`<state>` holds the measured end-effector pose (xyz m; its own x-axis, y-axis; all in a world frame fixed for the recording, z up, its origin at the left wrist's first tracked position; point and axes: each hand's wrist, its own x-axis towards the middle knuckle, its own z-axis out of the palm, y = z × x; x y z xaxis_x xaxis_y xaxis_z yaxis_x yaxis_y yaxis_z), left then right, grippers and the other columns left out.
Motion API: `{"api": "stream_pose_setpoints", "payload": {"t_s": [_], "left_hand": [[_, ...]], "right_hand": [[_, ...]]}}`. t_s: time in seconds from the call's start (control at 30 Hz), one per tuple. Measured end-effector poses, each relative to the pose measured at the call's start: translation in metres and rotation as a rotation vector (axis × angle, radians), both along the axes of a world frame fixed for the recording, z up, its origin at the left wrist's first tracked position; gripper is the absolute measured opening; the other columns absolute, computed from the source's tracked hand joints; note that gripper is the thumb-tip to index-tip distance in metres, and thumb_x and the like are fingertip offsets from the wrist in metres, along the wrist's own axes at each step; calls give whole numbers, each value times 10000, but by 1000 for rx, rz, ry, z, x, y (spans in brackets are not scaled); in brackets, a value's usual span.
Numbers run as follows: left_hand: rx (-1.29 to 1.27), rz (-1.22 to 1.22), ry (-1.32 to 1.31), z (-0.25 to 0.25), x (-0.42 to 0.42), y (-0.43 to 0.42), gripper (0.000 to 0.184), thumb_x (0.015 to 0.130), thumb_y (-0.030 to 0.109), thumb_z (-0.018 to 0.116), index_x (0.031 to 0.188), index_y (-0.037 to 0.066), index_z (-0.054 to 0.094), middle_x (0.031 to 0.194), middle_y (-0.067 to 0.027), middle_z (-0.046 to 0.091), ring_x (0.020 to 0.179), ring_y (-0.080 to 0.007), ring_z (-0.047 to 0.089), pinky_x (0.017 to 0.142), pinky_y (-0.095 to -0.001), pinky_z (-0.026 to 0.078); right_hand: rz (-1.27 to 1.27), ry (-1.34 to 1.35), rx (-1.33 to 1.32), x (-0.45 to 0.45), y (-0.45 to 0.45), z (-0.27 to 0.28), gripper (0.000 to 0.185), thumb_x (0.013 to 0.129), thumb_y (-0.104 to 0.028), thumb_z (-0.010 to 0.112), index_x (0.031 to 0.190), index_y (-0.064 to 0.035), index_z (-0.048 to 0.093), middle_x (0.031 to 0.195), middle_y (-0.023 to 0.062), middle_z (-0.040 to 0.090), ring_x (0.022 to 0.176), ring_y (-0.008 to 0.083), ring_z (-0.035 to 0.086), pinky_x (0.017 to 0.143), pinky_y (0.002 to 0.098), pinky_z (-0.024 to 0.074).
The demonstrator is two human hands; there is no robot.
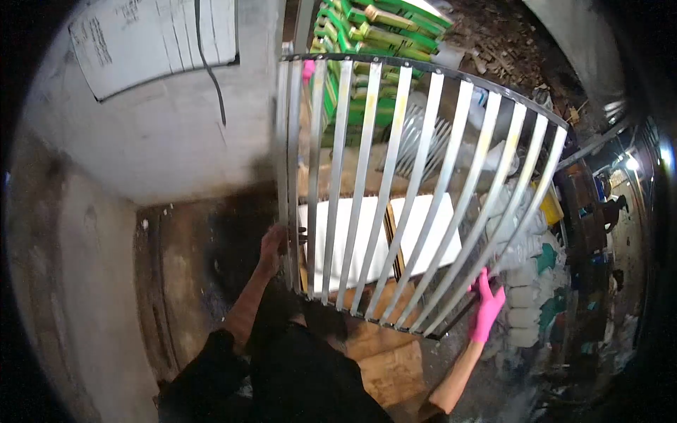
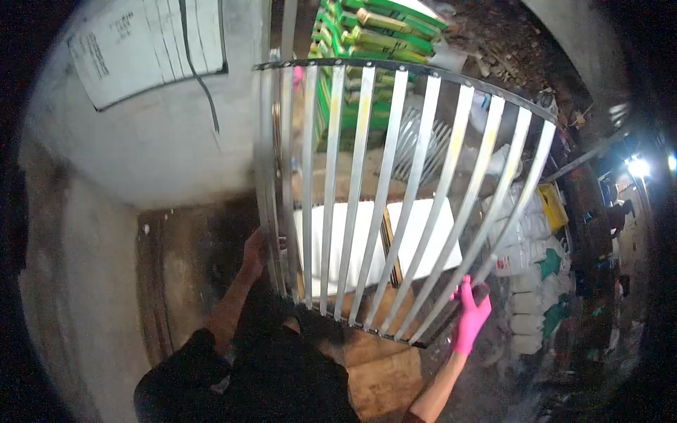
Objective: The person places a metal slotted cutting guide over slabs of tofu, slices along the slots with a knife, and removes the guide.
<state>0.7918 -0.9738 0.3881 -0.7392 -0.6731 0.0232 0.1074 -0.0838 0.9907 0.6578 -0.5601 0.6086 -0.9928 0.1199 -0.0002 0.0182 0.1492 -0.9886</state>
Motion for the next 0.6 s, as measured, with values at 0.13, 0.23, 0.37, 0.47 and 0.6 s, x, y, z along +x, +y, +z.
{"api": "stream_pose_setpoints", "payload": {"t_s": [0.13, 0.23, 0.37, 0.47, 0.6], "left_hand": [[539, -30, 32, -62, -16, 9, 250, 955, 130, 642, 1193, 59, 618, 970, -34, 676, 884, -121, 644, 772, -320, 570], [526, 2, -90, -86, -17, 26, 210, 957, 109, 614, 1148, 27, 634, 948, -33, 678, 875, -122, 645, 744, -320, 573], [329, 104, -103, -215, -17, 68, 242, 937, 115, 622, 1149, 0, 644, 953, -30, 690, 855, -122, 646, 764, -301, 541], [289, 171, -267, -266, -24, 103, 290, 922, 140, 645, 1178, 8, 678, 965, -17, 696, 889, -101, 625, 795, -288, 504], [109, 319, -488, -369, -44, 138, 439, 894, 231, 696, 1264, 0, 647, 949, 0, 685, 822, -103, 610, 752, -282, 499]], "right_hand": [[116, -69, 100, -73, -23, -56, 221, 932, -147, 694, 1082, 13, 669, 868, 25, 656, 735, 108, 592, 679, 280, 495], [151, -89, 215, -140, -1, -153, 217, 913, -167, 722, 1066, -16, 687, 860, 5, 655, 696, 83, 557, 627, 257, 453], [268, -189, 320, -201, 32, -298, 213, 888, -140, 738, 1069, -37, 696, 857, -18, 654, 697, 69, 550, 627, 246, 450], [356, -184, 361, -238, 57, -411, 192, 891, -94, 692, 1074, -41, 712, 849, -20, 657, 682, 80, 569, 602, 257, 480], [428, -184, 347, -285, 56, -547, 172, 900, -92, 678, 1062, -40, 705, 781, -44, 594, 662, 68, 505, 598, 250, 431]]}}
